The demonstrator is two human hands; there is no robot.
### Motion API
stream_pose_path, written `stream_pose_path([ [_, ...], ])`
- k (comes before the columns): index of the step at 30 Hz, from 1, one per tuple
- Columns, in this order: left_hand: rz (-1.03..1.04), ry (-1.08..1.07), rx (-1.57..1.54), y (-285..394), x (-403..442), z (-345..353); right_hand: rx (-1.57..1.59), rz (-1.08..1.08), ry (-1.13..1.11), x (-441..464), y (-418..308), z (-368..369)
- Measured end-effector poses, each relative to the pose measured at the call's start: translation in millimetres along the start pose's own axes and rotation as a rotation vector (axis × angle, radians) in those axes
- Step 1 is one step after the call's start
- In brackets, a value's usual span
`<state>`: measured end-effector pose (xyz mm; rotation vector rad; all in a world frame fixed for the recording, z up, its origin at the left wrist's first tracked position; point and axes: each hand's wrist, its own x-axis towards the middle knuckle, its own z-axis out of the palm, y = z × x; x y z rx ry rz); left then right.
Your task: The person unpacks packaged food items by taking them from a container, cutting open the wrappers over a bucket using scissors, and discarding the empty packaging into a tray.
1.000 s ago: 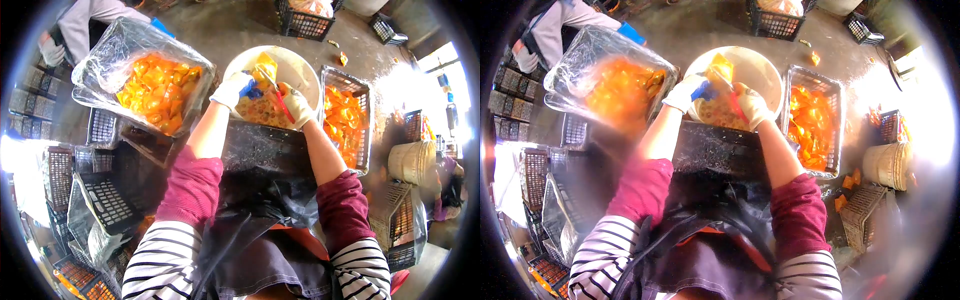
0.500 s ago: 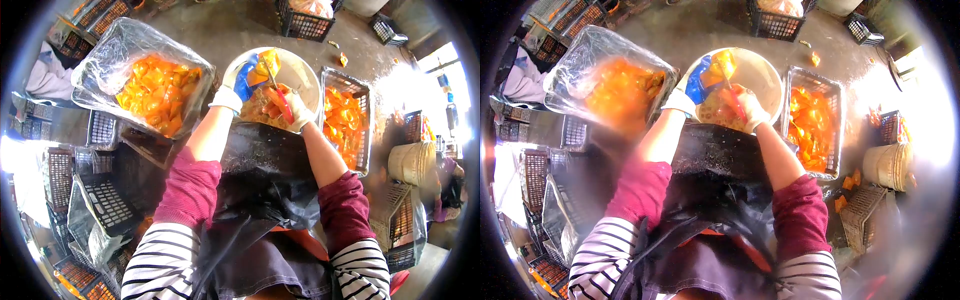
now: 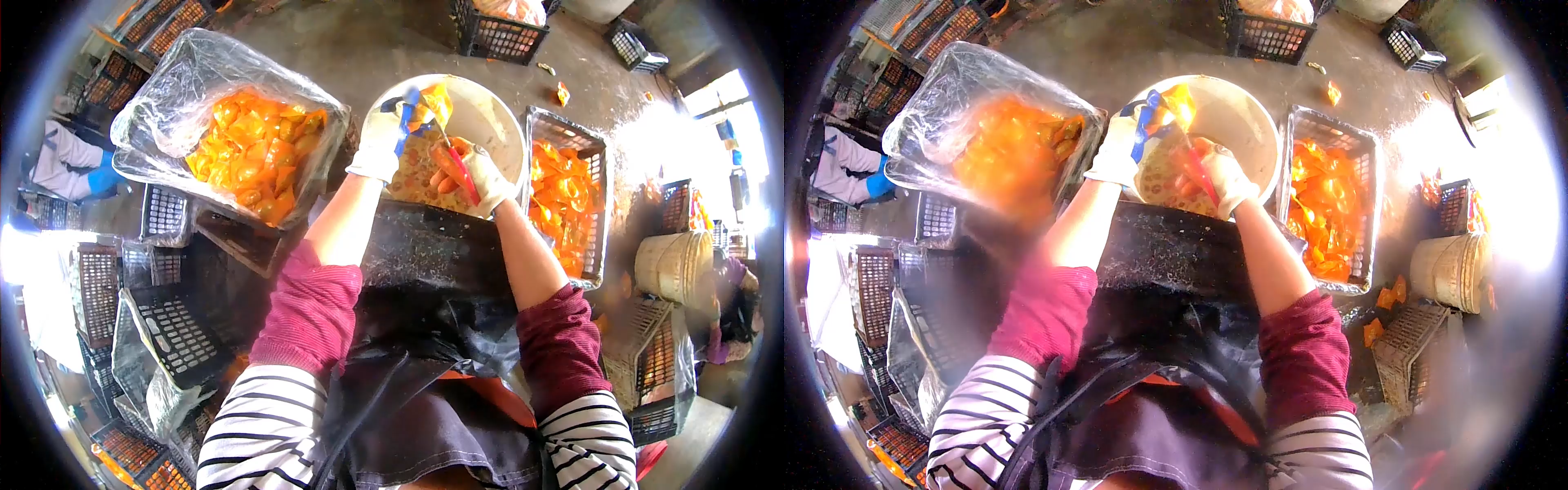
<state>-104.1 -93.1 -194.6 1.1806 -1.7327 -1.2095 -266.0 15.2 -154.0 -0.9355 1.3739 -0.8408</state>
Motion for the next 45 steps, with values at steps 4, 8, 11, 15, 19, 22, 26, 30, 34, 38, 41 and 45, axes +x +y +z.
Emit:
stream_pose_path([
  [4, -0.153, 0.004, -0.704, 9, -2, 11, 0.246, 0.002, 0.026, 9, 12, -3],
  [8, -0.304, -0.047, -1.043, 20, -7, 18, 0.159, -0.009, 0.062, 5, 3, -1],
  [11, -0.335, 0.034, -0.981, 18, -8, 20, 0.141, -0.013, 0.04, 15, 15, -4],
  [15, -0.152, 0.089, -0.561, 23, -10, 10, 0.208, 0.0, 0.01, 9, 5, 0],
  [19, -0.208, 0.081, -0.463, 38, -10, 2, 0.191, -0.011, -0.02, 7, 0, -5],
  [22, -0.22, 0.047, -0.527, 26, -4, 7, 0.065, -0.033, 0.012, 14, 10, -13],
  [26, -0.117, 0.059, -0.344, 33, -12, 6, -0.038, -0.076, 0.055, 9, 6, -15],
  [30, 0.2, 0.039, -0.079, 1, -9, 1, 0.114, -0.078, 0.077, 15, 15, -11],
  [34, 0.083, 0.002, -0.115, 4, -16, -3, -0.079, -0.124, 0.068, 24, 34, -15],
  [38, 0.208, 0.014, -0.169, 3, -13, -1, 0.094, -0.095, 0.079, 5, 14, -4],
  [41, 0.188, 0.05, -0.301, 5, -9, 8, -0.053, -0.179, 0.129, 12, 19, -7],
  [45, -0.021, 0.037, -0.879, 24, -6, 18, -0.232, -0.275, 0.27, 21, 19, -5],
])
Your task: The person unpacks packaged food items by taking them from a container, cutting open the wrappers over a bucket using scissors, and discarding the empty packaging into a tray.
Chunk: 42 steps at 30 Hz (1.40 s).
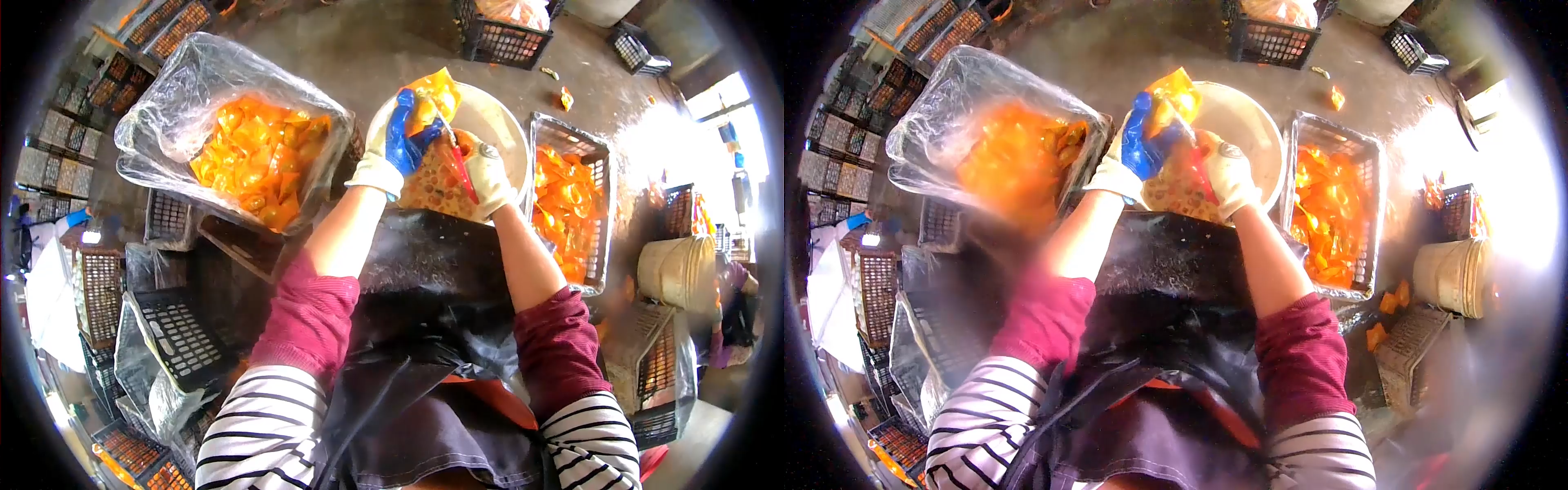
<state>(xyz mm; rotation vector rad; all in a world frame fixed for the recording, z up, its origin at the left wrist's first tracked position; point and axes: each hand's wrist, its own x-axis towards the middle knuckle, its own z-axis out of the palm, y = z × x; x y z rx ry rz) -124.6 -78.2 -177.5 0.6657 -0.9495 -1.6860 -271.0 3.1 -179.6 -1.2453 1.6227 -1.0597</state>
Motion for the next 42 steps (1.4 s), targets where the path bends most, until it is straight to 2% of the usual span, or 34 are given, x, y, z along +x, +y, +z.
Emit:
stream_pose_path([
  [2, -0.3, 0.005, -0.458, 7, 1, 2, -0.139, -0.106, 0.039, -2, -4, 0],
  [3, -0.385, 0.031, -0.443, 12, 0, 0, -0.077, -0.014, -0.01, 0, -3, -1],
  [6, -0.385, -0.017, -0.363, 11, 7, -11, -0.054, -0.071, 0.023, 2, -2, 4],
  [9, -0.298, -0.047, -0.093, 19, 6, -15, 0.331, 0.114, -0.063, -1, -8, 5],
  [13, -0.138, 0.077, 0.466, 41, -7, 2, -0.082, -0.072, 0.011, 3, -1, 2],
  [15, -0.251, 0.073, 0.175, 41, -6, 5, -0.266, -0.12, 0.046, 9, 3, -1],
  [17, -0.361, 0.101, -0.089, 45, -6, 11, -0.177, -0.063, 0.032, 11, 3, 0],
  [19, -0.336, 0.055, 0.296, 60, -5, 13, -0.076, -0.024, 0.009, 9, -1, 1],
  [21, -0.283, 0.041, 0.403, 58, -3, 10, 0.035, -0.003, -0.025, 1, -18, 3],
  [23, -0.206, 0.068, 0.233, 34, 2, 1, -0.179, -0.084, 0.031, -1, -27, 0],
  [24, -0.159, 0.071, 0.322, 28, 5, -3, -0.285, -0.125, 0.058, -1, -29, -1],
  [26, -0.06, 0.074, 0.501, 21, 9, -8, -0.137, -0.02, 0.003, 7, -23, -1],
  [27, -0.114, 0.058, 0.585, 30, 6, -2, -0.061, 0.033, -0.027, 10, -17, -1],
  [29, -0.192, 0.01, 0.579, 29, 6, -7, 0.057, -0.041, 0.12, 17, 15, -3],
  [30, -0.219, -0.01, 0.579, 34, 9, -9, 0.214, -0.036, 0.158, 26, 27, -11],
  [32, -0.024, -0.096, 0.671, 56, -8, -11, 0.627, 0.027, 0.189, 41, 43, -18],
  [33, 0.046, -0.11, 0.758, 64, -14, -17, 0.511, -0.041, 0.203, 16, 0, -19],
  [34, 0.11, -0.094, 0.911, 61, -14, -33, 0.728, -0.175, 0.206, 16, 3, -20],
  [35, 0.079, -0.079, 0.932, 58, -18, -46, 0.474, -0.004, 0.177, 18, -10, -32],
  [36, 0.043, -0.02, 0.889, 70, -27, -46, 0.729, 0.136, 0.158, 18, -13, -42],
  [38, -0.026, 0.127, 0.718, 94, -49, -34, 1.156, -0.031, 0.151, 37, 42, -67],
  [39, -0.021, 0.179, 0.659, 92, -59, -34, 1.28, -0.156, -0.03, 52, 87, -82],
  [40, -0.018, 0.222, 0.594, 84, -65, -39, 1.433, -0.153, -0.086, 58, 107, -92],
  [41, -0.025, 0.21, 0.762, 71, -67, -52, 1.586, -0.143, -0.143, 64, 129, -102],
  [42, -0.035, 0.197, 0.93, 61, -65, -65, 1.644, -0.074, -0.069, 64, 126, -100],
])
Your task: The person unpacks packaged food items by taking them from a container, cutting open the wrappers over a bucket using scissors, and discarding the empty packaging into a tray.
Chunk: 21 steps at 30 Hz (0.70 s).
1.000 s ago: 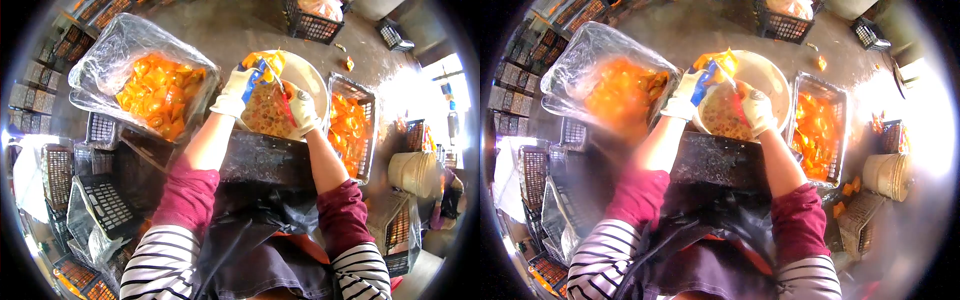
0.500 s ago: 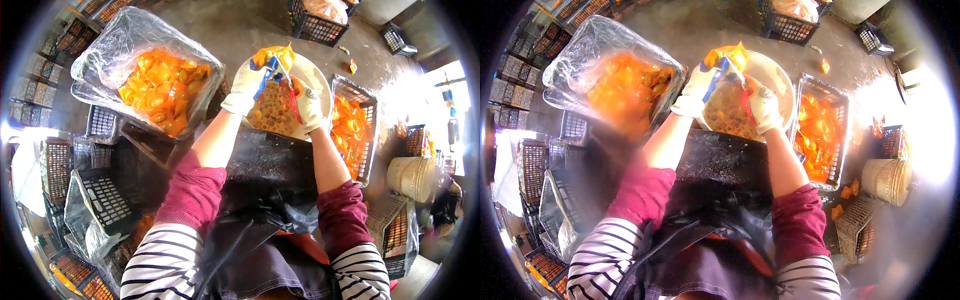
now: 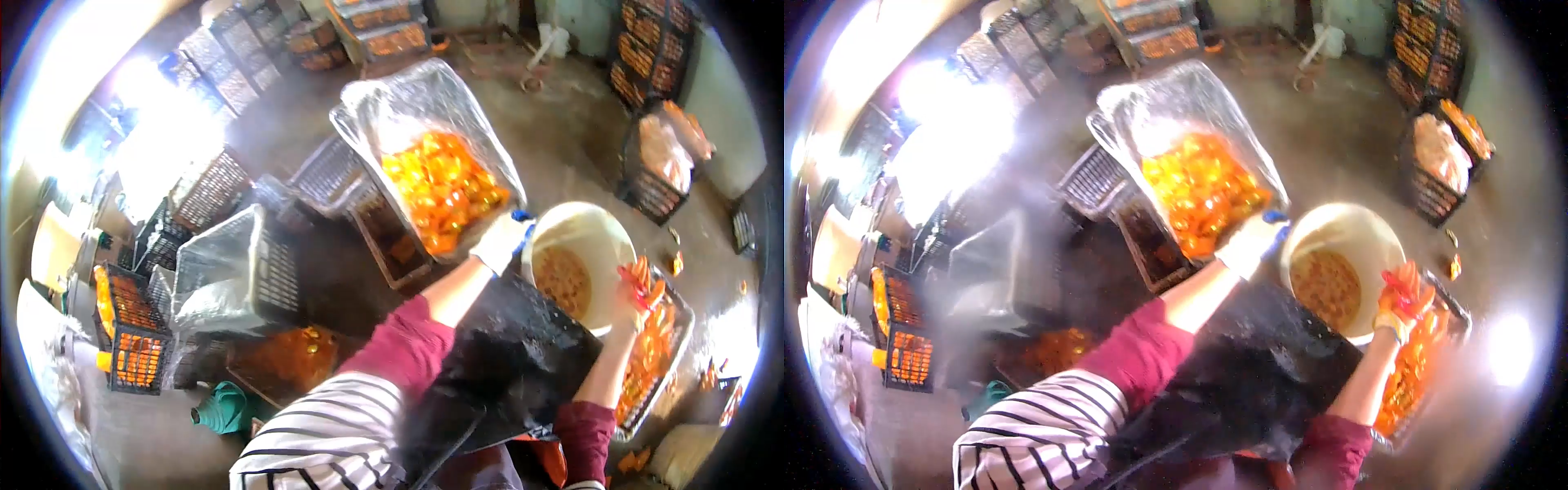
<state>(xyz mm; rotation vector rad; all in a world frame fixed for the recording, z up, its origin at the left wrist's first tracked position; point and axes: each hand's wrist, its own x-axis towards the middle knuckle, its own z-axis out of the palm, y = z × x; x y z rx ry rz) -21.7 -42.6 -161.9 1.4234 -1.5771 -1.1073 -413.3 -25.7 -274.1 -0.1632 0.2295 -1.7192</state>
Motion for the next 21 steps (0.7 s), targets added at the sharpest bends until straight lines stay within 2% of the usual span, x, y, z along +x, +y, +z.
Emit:
stream_pose_path([
  [3, 0.128, 0.138, 0.055, -10, 12, 6, 0.033, -0.101, 0.146, -5, 21, 35],
  [4, 0.135, 0.169, 0.085, -16, 12, 9, -0.009, -0.182, 0.284, -14, 36, 69],
  [5, 0.111, 0.169, 0.023, -28, 16, 13, -0.027, -0.169, 0.258, -11, 37, 64],
  [6, 0.104, 0.172, 0.106, -19, 12, 10, -0.05, -0.159, 0.236, -8, 34, 57],
  [8, 0.084, 0.172, 0.122, -25, 18, 11, -0.038, -0.027, -0.223, 4, 33, 36],
  [10, -0.03, 0.142, 0.289, 13, 3, 0, -0.089, 0.051, -0.289, -10, 23, 39],
  [11, 0.126, 0.149, 0.327, -31, 27, 9, -0.116, 0.089, -0.323, -17, 19, 42],
  [12, 0.115, 0.135, 0.159, -22, 21, 6, -0.131, -0.019, -0.279, -16, 25, 47],
  [13, 0.123, 0.116, 0.128, -15, 19, 6, -0.214, -0.083, -0.233, -22, 27, 55],
  [15, 0.137, 0.078, 0.067, -2, 14, 8, -0.173, -0.083, -0.05, -38, 30, 80],
  [16, -0.062, 0.043, -0.137, 8, 12, 8, -0.111, -0.031, -0.256, -30, 21, 61],
  [17, 0.099, 0.049, -0.002, -1, 19, 7, -0.002, -0.12, 0.08, -38, 24, 74],
  [19, 0.185, 0.087, 0.02, -4, 22, -2, -0.038, -0.056, -0.06, -35, 20, 67],
  [21, 0.21, 0.109, -0.041, -20, 30, -23, -0.093, -0.085, 0.081, -45, 26, 94],
])
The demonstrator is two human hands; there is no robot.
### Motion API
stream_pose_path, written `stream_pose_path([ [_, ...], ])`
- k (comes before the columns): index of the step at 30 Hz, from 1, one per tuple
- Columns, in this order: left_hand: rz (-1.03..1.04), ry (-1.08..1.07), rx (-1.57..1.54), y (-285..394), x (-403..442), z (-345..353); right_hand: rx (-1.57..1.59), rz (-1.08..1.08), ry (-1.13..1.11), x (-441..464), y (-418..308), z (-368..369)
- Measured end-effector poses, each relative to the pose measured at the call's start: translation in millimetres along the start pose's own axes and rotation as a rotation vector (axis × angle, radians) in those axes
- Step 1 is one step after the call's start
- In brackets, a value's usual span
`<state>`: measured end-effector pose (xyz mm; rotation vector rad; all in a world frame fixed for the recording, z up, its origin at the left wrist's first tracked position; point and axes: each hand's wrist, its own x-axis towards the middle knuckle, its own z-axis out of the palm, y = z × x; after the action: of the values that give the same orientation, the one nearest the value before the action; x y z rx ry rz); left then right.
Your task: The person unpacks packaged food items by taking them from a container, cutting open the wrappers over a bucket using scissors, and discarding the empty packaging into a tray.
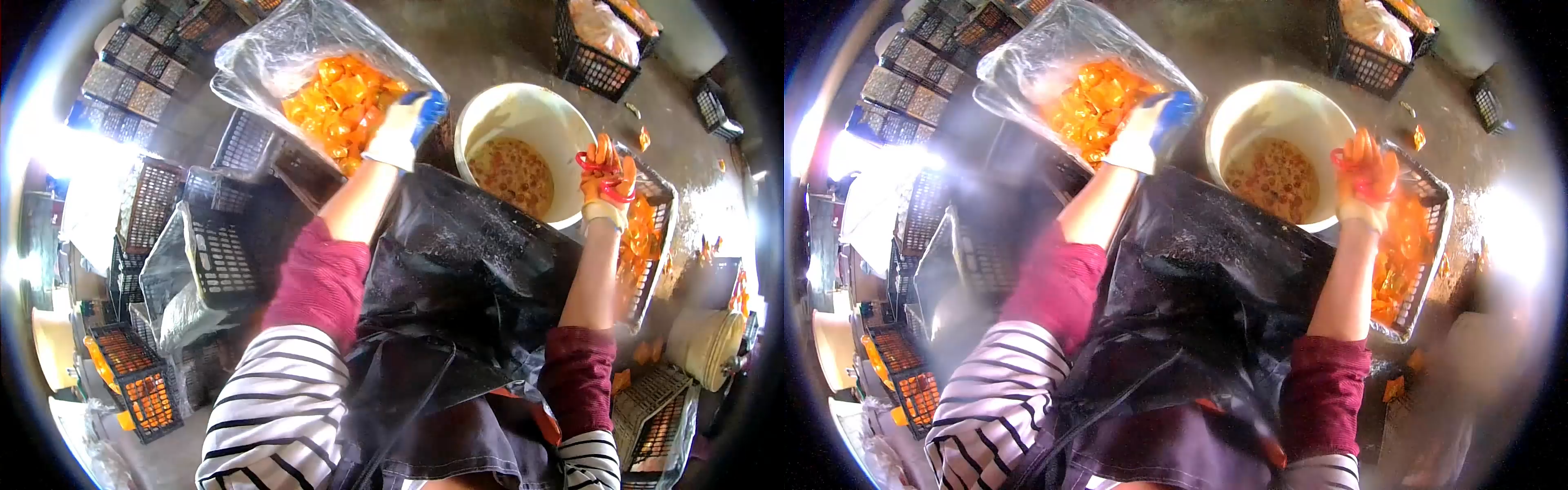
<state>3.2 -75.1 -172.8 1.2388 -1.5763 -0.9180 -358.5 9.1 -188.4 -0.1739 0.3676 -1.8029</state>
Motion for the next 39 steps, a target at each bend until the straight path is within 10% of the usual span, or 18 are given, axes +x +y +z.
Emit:
stream_pose_path([
  [3, -0.228, 0.13, -0.261, -42, 12, -46, 0.04, 0.045, -0.002, -7, -1, 15],
  [10, -0.47, 0.059, 0.622, -176, 27, -114, -0.067, 0.138, -0.09, 6, 12, 43],
  [12, -0.581, -0.169, 0.804, -125, 21, -93, -0.13, 0.142, -0.05, 9, 19, 54],
  [15, -0.364, -0.229, 1.165, -144, 28, -77, -0.304, 0.086, -0.005, 8, 34, 68],
  [19, -0.468, -0.542, 1.117, -142, 44, -68, -0.389, 0.121, -0.003, 8, 41, 75],
  [29, -0.478, -0.584, 0.912, -145, 44, -76, -0.713, 0.042, -0.407, 3, 49, 53],
  [33, -0.204, -0.127, 1.075, -101, 42, -61, -0.836, -0.042, -0.54, -6, 54, 64],
  [39, -0.348, -0.438, 1.073, -149, 72, -23, -0.836, -0.014, -0.605, -1, 52, 63],
])
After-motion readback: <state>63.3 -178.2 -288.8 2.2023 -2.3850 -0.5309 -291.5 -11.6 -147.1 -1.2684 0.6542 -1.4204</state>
